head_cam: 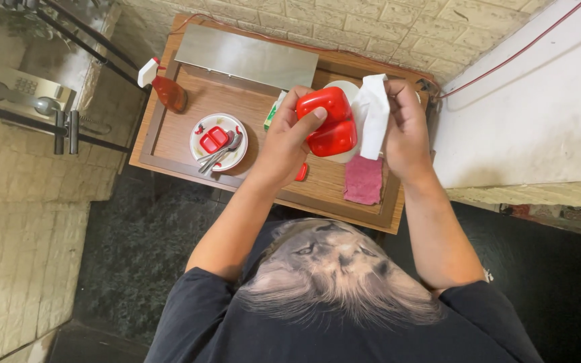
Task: Wiping and cleaning plastic containers, spoons, forks, and a plate using tissues at a counter.
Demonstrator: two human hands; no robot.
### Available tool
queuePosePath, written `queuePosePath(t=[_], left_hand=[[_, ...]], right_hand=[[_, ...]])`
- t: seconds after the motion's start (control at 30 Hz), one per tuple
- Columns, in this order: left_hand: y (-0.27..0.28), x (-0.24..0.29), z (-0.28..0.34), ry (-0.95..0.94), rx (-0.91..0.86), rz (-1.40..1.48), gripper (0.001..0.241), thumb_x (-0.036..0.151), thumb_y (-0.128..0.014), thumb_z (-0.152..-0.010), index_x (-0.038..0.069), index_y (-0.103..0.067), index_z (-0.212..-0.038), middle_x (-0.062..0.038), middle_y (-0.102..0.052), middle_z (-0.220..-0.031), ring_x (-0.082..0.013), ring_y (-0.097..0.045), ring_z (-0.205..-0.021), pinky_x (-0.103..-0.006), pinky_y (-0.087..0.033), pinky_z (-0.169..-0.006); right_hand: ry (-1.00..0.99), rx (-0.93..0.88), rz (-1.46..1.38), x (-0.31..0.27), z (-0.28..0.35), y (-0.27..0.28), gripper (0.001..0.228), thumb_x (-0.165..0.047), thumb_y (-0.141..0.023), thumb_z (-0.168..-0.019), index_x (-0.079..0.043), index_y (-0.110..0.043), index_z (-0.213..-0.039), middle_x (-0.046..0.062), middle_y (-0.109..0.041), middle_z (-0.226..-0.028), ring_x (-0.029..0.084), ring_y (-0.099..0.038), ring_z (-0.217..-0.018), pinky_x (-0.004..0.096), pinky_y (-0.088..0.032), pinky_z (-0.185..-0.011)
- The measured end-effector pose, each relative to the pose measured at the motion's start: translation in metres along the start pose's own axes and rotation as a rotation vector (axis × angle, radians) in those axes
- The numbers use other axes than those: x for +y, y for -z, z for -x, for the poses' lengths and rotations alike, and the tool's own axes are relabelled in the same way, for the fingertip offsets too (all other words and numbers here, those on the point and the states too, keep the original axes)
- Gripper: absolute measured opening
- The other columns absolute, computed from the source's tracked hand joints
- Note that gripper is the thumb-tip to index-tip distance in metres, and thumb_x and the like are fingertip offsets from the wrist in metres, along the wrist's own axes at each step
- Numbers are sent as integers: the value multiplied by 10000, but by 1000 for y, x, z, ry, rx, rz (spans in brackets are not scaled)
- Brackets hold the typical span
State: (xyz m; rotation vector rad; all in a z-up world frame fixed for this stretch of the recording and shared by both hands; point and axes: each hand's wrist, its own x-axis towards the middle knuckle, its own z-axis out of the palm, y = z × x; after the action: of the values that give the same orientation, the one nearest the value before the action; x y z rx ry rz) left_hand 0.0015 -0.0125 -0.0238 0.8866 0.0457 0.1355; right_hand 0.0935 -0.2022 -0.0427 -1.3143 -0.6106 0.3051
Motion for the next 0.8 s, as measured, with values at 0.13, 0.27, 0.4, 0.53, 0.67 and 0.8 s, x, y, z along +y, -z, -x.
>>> queuePosePath(t=[0.13, 0.27, 0.4, 0.53, 0.67, 0.8], left_hand=[[5, -4, -1, -29, -10, 52, 184, 128, -659, -1040, 92, -522, -1156, -48, -631, -1124, -136, -622, -1058, -336, -544, -952], [3, -6, -1, -117, -9, -39, 187, 133, -656, -1063, 83, -520, -1181, -33, -622, -1122, -105, -597, -1050, -306, -527, -949], [-2, 0, 5, -207, -1, -251, 198, 132, -646, -1076, 71, -512, -1208, -21, -620, -1107, -82, -580, -1041, -275, -514, -946], [-5, 1, 8, -225, 30, -292, 211, 124, -655, -1059, 66, -509, -1200, -15, -616, -1093, -75, -578, -1027, -268, -520, -923], [-9, -2, 12, -249, 55, -479, 193, 117, -669, -1049, 44, -543, -1175, -25, -626, -1065, -72, -577, -998, -253, -517, -902], [-3, -4, 10, -183, 26, -364, 210, 118, -681, -1026, 37, -543, -1162, -25, -625, -1068, -78, -577, -997, -254, -507, -890]], right_hand=[[-122, 115, -450, 8, 3, -3, 255, -121, -659, -1067, -76, -593, -1309, 56, -671, -1229, 175, -656, -1124, 344, -545, -984], [-223, 37, -631, 5, 6, -9, 447, -191, -683, -1020, -70, -543, -1427, 61, -637, -1381, 201, -616, -1287, 382, -498, -1125], [-335, -100, -799, 2, 7, -12, 500, -258, -685, -1036, -26, -546, -1457, 83, -629, -1411, 210, -596, -1312, 393, -474, -1155], [-313, -153, -677, 4, 12, -12, 549, -313, -696, -992, -42, -537, -1442, 53, -621, -1404, 170, -596, -1301, 375, -473, -1139], [-347, -89, -624, 11, 12, -14, 527, -318, -667, -1030, -13, -562, -1447, 57, -665, -1285, 132, -648, -1138, 307, -524, -985], [-322, -84, -389, 19, 11, -12, 344, -197, -629, -1134, 34, -599, -1387, 64, -673, -1170, 97, -621, -940, 254, -502, -762]])
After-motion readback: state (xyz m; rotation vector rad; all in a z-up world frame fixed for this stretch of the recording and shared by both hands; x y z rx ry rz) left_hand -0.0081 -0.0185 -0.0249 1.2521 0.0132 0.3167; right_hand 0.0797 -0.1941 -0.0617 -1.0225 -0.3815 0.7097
